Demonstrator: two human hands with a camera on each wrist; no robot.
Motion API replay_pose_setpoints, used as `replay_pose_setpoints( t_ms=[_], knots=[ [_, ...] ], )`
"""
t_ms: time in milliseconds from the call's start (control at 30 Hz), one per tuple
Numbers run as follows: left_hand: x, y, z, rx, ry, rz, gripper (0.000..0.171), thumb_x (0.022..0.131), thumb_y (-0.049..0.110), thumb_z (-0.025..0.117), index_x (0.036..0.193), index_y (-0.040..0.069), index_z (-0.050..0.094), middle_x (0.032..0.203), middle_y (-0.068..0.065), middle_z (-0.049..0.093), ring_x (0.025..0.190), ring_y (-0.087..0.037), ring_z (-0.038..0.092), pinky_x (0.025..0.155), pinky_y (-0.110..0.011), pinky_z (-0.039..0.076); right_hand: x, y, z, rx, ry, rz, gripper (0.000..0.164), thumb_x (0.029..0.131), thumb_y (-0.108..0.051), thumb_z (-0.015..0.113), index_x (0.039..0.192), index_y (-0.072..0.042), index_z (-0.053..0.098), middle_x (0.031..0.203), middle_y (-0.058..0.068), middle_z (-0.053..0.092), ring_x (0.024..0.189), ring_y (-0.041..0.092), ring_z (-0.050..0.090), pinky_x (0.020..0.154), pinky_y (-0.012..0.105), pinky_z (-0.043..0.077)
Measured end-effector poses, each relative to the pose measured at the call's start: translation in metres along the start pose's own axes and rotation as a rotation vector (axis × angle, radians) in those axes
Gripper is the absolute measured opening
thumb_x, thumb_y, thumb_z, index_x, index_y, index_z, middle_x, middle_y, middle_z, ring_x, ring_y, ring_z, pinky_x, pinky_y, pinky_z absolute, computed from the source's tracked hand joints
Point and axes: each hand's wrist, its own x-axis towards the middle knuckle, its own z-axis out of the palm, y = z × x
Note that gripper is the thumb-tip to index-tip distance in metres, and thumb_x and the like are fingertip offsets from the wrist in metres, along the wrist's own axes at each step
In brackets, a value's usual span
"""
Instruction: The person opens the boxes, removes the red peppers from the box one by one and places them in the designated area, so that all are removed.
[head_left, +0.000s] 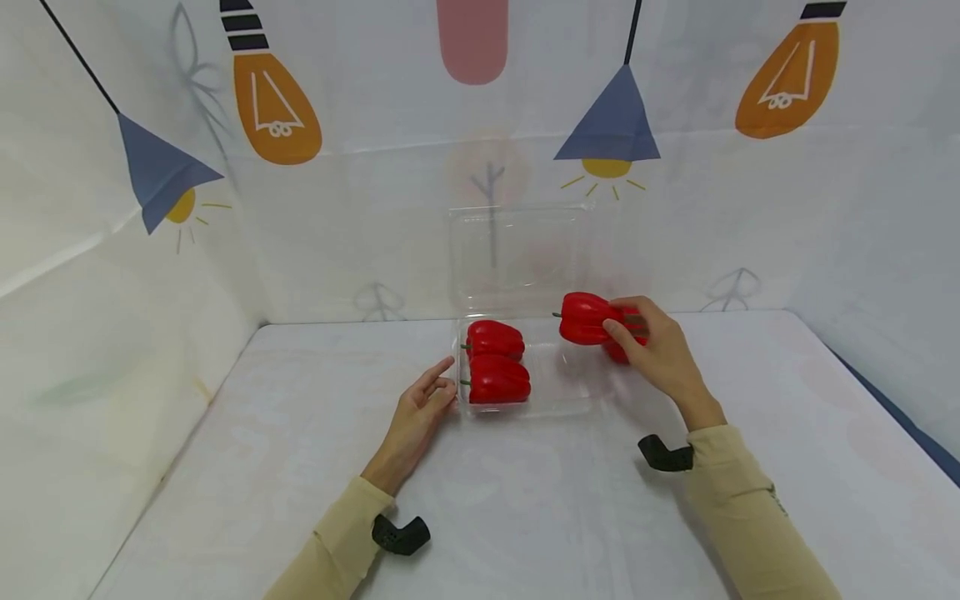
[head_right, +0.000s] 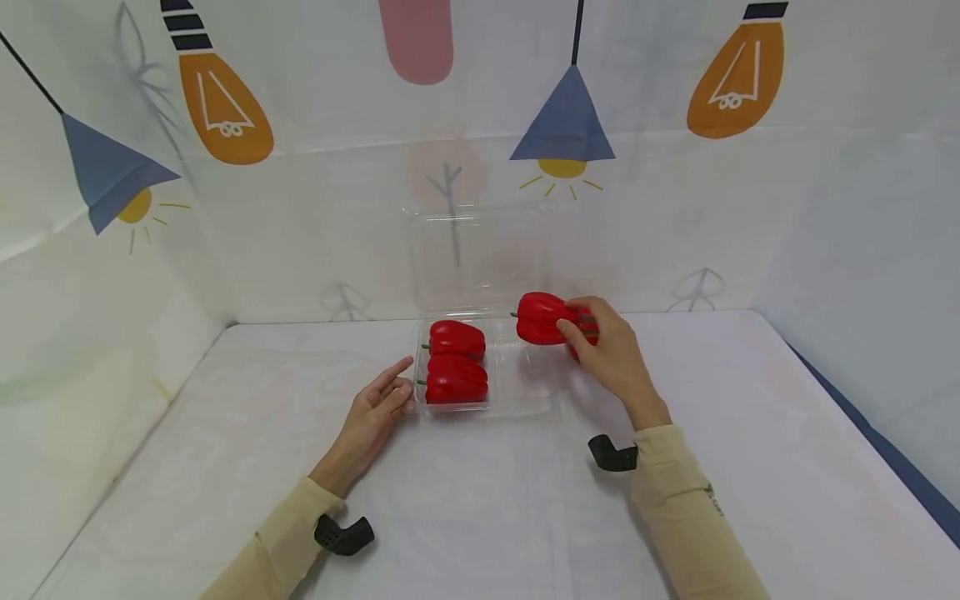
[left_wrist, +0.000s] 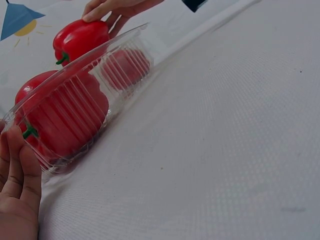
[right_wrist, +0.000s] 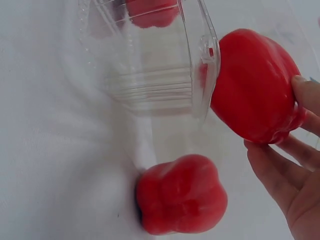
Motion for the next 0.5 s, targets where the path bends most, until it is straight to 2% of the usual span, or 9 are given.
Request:
replay_pose_setpoints(
  t_ms=[100, 333, 500],
  knots=[
    [0.0002, 0.0007, 0.0014, -0.005, 0.007, -0.015, 0.053, 0.093, 0.011, 0.058, 0.143, 0.007, 0.039, 0.099, 0.001, 0.052, 0.083, -0.004, 0.055, 0.077, -0.015, 0.050, -0.0007, 0.0004, -0.0026, 0.013, 0.008, 0.024, 0.037, 0.093, -0.024, 0.060, 0.124, -0.006, 0.052, 0.116, 0.016, 0.062, 0.099, 0.034, 0.065, 0.083, 0.047, 0.053],
    [-0.0003, 0.0028, 0.0025, -0.018, 0.021, -0.051, 0.051, 0.094, 0.010, 0.057, 0.142, 0.010, 0.040, 0.101, -0.002, 0.051, 0.083, -0.007, 0.055, 0.077, -0.015, 0.049, -0.0014, -0.0044, -0.0077, 0.049, 0.019, 0.140, 0.041, 0.093, -0.033, 0.058, 0.126, -0.011, 0.049, 0.123, 0.014, 0.059, 0.106, 0.035, 0.062, 0.086, 0.050, 0.052],
    [0.0001, 0.0024, 0.0018, -0.012, 0.023, -0.056, 0.050, 0.094, 0.009, 0.056, 0.141, 0.010, 0.041, 0.099, 0.000, 0.052, 0.081, -0.007, 0.055, 0.077, -0.015, 0.049, -0.0018, -0.0065, -0.0098, 0.061, 0.029, 0.165, 0.044, 0.093, -0.038, 0.056, 0.126, -0.011, 0.048, 0.126, 0.014, 0.057, 0.108, 0.037, 0.061, 0.087, 0.053, 0.051]
  ],
)
